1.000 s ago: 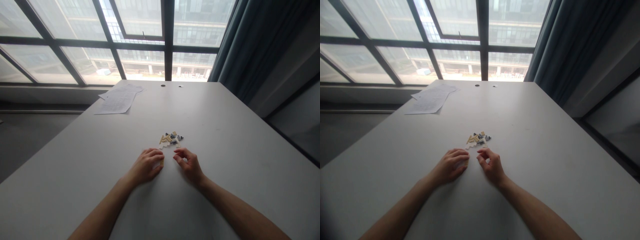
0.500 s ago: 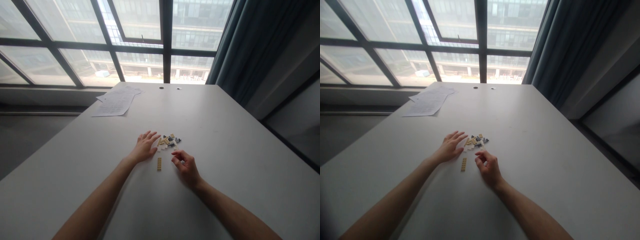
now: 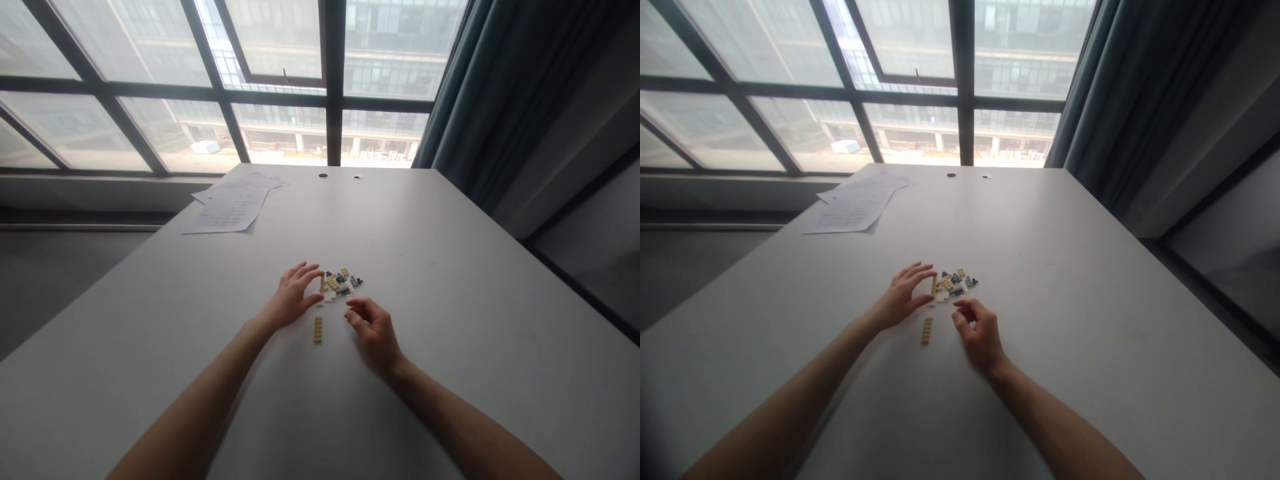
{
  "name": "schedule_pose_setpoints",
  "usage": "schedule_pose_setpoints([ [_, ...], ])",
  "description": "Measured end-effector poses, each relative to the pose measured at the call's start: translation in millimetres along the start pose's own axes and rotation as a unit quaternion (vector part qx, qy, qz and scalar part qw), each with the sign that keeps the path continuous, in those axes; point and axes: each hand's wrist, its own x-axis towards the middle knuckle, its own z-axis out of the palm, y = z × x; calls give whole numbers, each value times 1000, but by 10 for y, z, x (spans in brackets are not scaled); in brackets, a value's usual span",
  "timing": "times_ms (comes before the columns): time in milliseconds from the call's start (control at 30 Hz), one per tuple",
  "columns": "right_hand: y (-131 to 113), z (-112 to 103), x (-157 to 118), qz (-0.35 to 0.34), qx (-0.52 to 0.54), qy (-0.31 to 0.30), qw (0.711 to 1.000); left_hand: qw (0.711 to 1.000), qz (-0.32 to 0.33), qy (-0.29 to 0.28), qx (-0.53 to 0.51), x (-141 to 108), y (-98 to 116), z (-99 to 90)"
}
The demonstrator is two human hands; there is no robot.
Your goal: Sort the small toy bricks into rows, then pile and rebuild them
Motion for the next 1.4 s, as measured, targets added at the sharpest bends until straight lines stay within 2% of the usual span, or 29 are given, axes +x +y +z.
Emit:
schedule_pose_setpoints([
  [100,-12,8,42,38,103,-39,993,994,78,47,-59,-175,295,36],
  [200,-13,22,46,70,168,-102,978,988,104,73,-88,-287,518,85],
  [267,-6,30,33,92,197,-114,969,986,108,86,-95,-314,581,110],
  [433,-4,29,12,108,212,-99,966,983,118,110,-88,-323,592,137],
  [667,24,18,14,91,188,-80,975,980,120,137,-78,-330,596,140],
  [833,31,19,12,89,215,-67,970,978,116,149,-88,-318,536,150],
  [1000,13,29,4,77,224,-48,970,978,119,151,-85,-322,501,175],
  [1233,-11,15,-11,55,168,-25,984,979,122,151,-65,-327,527,170],
  [1400,-12,25,-13,83,180,-32,980,976,136,157,-69,-329,563,177],
])
